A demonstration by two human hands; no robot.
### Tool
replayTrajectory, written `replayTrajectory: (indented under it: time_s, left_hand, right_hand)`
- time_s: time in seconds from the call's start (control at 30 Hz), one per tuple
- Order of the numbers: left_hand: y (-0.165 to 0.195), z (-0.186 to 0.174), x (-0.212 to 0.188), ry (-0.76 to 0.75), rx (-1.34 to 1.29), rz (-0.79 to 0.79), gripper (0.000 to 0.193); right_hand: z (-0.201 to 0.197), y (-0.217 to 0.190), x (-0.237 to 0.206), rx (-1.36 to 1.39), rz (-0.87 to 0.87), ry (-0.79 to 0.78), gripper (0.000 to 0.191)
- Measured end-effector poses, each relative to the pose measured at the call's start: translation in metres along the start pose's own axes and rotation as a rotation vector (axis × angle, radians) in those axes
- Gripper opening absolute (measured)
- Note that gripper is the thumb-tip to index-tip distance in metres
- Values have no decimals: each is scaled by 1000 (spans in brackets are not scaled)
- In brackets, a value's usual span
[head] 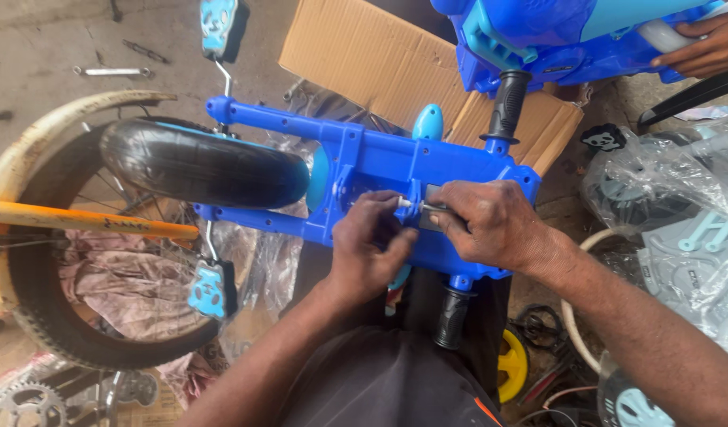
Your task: The person assembles a blue plastic toy scooter by attaching the front fork and handlebar assembly to the main body. They use a screwdriver to tighten screws and secure the components together.
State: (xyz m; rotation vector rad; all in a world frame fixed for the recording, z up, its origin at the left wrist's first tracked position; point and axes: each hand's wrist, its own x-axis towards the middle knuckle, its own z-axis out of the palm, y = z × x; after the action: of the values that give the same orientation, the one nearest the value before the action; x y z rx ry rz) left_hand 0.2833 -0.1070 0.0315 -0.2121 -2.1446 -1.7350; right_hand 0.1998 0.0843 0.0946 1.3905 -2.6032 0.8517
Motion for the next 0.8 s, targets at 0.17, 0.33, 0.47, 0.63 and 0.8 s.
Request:
replayTrajectory:
  time_s: [0.17,0.33,0.47,0.63,0.8]
  left_hand:
    - [6,14,2,75,534,142,56]
    - [3,19,4,12,698,35,45]
    - [1,22,7,34,678,56,29]
    - [-6,22,8,21,595,125,26]
    - [-12,14,14,-89,602,129,29]
  right_hand:
    - [-3,-1,-1,-34,17,-30,19]
    - [-10,2,-3,-2,40,-93,21]
    - [-17,-4,-3,-40,37,-108,24]
    - [-14,-18,-7,-394,-50,5,17]
    - [-10,-17,-7,-333,68,-19,9]
